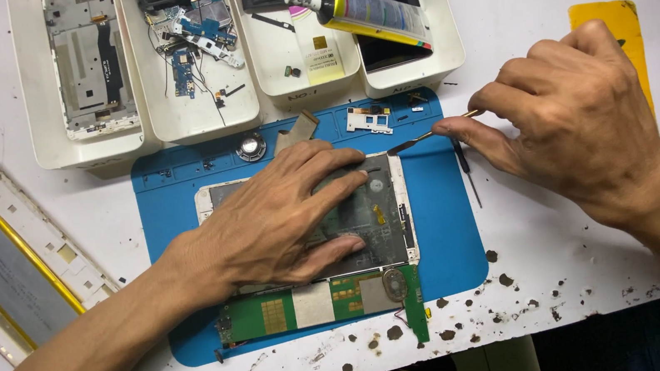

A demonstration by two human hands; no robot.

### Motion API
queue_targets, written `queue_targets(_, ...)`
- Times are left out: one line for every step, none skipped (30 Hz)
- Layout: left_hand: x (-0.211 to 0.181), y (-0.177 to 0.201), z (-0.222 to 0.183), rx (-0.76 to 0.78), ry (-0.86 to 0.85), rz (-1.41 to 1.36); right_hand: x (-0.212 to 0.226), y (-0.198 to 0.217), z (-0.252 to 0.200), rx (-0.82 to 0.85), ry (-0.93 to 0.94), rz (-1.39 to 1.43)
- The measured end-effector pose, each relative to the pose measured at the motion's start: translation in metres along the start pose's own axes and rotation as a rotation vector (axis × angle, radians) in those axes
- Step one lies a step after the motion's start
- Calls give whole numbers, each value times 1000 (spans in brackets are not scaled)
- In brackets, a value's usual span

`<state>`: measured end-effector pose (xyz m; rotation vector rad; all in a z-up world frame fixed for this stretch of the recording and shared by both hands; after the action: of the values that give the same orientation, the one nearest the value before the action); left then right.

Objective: Disassembling a tablet by prying the screen and disconnecting internal ribbon cables

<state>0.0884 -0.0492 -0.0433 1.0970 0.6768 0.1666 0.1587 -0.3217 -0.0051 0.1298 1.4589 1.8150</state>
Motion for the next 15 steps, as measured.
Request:
queue_targets(0, 0, 0, 1, 2, -1, 0, 0, 0, 1, 0, 2)
queue_targets(0, 0, 0, 1, -2, 4, 0, -1, 0, 13, 4, -14)
queue_targets(0, 0, 0, 1, -5, 8, 0, -1, -1, 25, 9, -30)
queue_targets(1, 0, 0, 1, -6, 7, 1, 1, -1, 26, 9, -30)
queue_targets(1, -1, 0, 2, -5, 7, 2, 3, 0, 7, 12, -38)
queue_targets(1, -1, 0, 2, -3, 8, 3, 5, 1, -13, 16, -45)
queue_targets(1, -1, -1, 1, -2, 7, 6, 10, 2, -12, 17, -45)
queue_targets(1, -2, -1, 5, 1, 15, 10, 15, 3, -10, 35, -98)
queue_targets(1, -2, -1, 9, 5, 24, 13, 19, 4, -7, 54, -150)
queue_targets(1, -2, -1, 9, 5, 21, 16, 23, 4, -5, 54, -149)
queue_targets(1, -2, -1, 8, 5, 20, 20, 27, 4, -28, 86, -199)
queue_targets(1, -2, -1, 8, 5, 19, 24, 32, 4, -51, 117, -249)
queue_targets(1, -2, -1, 9, 5, 17, 26, 34, 6, -49, 117, -249)
queue_targets(1, -2, -1, 5, 1, 21, 28, 36, 8, -68, 129, -250)
queue_targets(0, -1, -1, 0, -3, 26, 30, 39, 10, -87, 141, -252)
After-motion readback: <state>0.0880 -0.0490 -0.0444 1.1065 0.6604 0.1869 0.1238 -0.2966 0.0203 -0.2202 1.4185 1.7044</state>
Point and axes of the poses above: each hand's wrist, its own z-axis towards the middle knuckle, its own y-axis out of the back of the hand, x = y × z, the point moved 3 cm from there along z, towards the middle knuckle, and after that the axes turned 2 degrees about -y, right-handed, at the moved point
